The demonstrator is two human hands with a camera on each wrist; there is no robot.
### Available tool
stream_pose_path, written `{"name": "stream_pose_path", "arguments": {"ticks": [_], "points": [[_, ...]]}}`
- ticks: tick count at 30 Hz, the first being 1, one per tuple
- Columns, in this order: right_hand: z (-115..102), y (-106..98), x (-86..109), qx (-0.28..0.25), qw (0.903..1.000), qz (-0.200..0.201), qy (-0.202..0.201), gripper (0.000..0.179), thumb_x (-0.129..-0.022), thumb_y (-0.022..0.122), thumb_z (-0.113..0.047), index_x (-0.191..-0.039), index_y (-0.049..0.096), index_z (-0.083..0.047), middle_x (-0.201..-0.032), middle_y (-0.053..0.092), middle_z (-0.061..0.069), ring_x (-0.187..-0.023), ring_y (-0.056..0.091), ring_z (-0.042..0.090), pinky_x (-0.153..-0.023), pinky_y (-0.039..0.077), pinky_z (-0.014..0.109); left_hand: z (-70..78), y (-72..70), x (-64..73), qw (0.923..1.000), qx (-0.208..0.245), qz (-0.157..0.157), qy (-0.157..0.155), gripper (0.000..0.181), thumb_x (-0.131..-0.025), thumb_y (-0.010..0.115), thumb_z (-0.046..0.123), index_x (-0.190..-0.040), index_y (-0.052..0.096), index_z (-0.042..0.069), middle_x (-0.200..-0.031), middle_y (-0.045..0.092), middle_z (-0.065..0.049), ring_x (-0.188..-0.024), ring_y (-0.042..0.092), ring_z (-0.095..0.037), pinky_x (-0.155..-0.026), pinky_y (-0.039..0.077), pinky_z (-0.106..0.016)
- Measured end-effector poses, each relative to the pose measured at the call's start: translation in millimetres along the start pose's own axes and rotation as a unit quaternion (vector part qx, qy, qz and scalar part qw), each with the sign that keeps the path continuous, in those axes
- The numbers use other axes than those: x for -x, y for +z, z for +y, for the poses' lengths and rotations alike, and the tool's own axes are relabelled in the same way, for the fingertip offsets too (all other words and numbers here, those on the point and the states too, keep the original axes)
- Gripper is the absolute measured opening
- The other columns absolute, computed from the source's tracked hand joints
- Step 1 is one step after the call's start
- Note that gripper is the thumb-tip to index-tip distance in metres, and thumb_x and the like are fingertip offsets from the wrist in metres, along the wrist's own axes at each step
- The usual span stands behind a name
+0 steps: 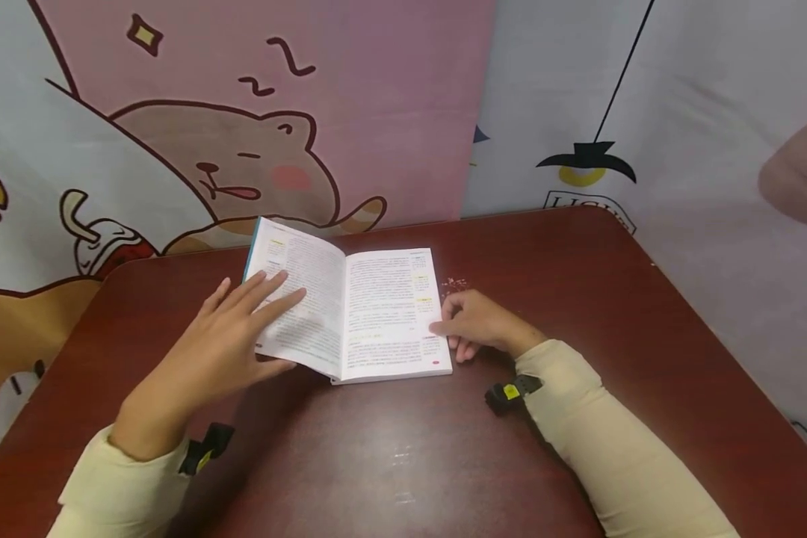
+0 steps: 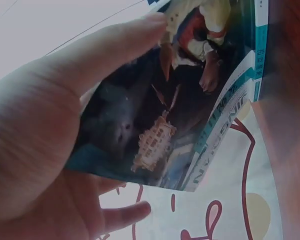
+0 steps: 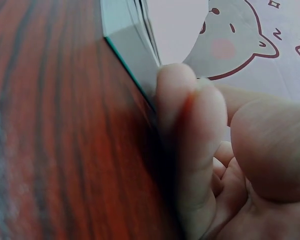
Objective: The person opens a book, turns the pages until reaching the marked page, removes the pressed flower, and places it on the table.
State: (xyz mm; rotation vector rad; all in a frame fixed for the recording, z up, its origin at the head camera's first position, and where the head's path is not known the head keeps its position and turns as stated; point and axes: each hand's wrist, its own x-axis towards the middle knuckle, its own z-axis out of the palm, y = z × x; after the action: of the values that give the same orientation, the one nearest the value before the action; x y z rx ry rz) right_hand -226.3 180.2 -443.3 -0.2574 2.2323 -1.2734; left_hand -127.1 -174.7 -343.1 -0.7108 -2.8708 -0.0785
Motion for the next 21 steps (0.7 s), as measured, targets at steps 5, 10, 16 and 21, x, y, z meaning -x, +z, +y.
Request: {"name": "stream_pose_path", "arguments": {"ticks": [5, 10, 16, 21], "points": [[1.9, 0.4, -1.9, -0.003, 1.0, -0.003, -0.004, 0.031, -0.091, 0.074, -0.024, -0.09, 0.053, -0.002, -0.063, 0.06, 0.007, -0.042, 0.062, 0.014, -0.042, 0.051, 0.027, -1.6, -0.1, -0.8, 0.9998, 0.001, 0.021, 0.006, 0.095, -0.067, 0.092, 0.045, -0.149, 0.049, 0.025, -0.163, 0.034, -0.01, -0.15, 0.029, -0.041, -0.118, 0.019, -0.067], [0.4, -0.6, 0.1, -0.002, 1.0, -0.004, -0.003, 0.031, -0.091, 0.073, -0.024, -0.09, 0.052, -0.002, -0.062, 0.06, 0.006, -0.043, 0.062, 0.014, -0.042, 0.051, 0.027, -1.0, -2.0, -2.5, 0.9996, 0.008, 0.027, -0.009, 0.107, -0.062, 0.094, 0.046, -0.153, 0.042, 0.026, -0.165, 0.026, -0.012, -0.151, 0.021, -0.046, -0.118, 0.01, -0.07], [1.0, -1.2, 0.1, -0.004, 1.0, -0.003, -0.007, 0.031, -0.092, 0.073, -0.025, -0.09, 0.052, -0.001, -0.062, 0.061, 0.007, -0.043, 0.062, 0.014, -0.042, 0.051, 0.027, -1.0, -3.6, -3.2, 0.9985, 0.036, 0.042, 0.005, 0.105, -0.062, 0.095, 0.042, -0.152, 0.045, 0.02, -0.164, 0.029, -0.015, -0.148, 0.028, -0.047, -0.12, 0.022, -0.063], [0.6, -1.6, 1.5, -0.007, 0.9999, -0.006, -0.01, 0.03, -0.092, 0.073, -0.023, -0.09, 0.053, -0.001, -0.062, 0.06, 0.006, -0.042, 0.061, 0.014, -0.041, 0.051, 0.027, -0.9, -1.6, -3.6, 0.9953, 0.058, 0.068, 0.037, 0.102, -0.062, 0.096, 0.037, -0.149, 0.048, 0.015, -0.161, 0.034, -0.019, -0.146, 0.034, -0.046, -0.117, 0.03, -0.059]]}}
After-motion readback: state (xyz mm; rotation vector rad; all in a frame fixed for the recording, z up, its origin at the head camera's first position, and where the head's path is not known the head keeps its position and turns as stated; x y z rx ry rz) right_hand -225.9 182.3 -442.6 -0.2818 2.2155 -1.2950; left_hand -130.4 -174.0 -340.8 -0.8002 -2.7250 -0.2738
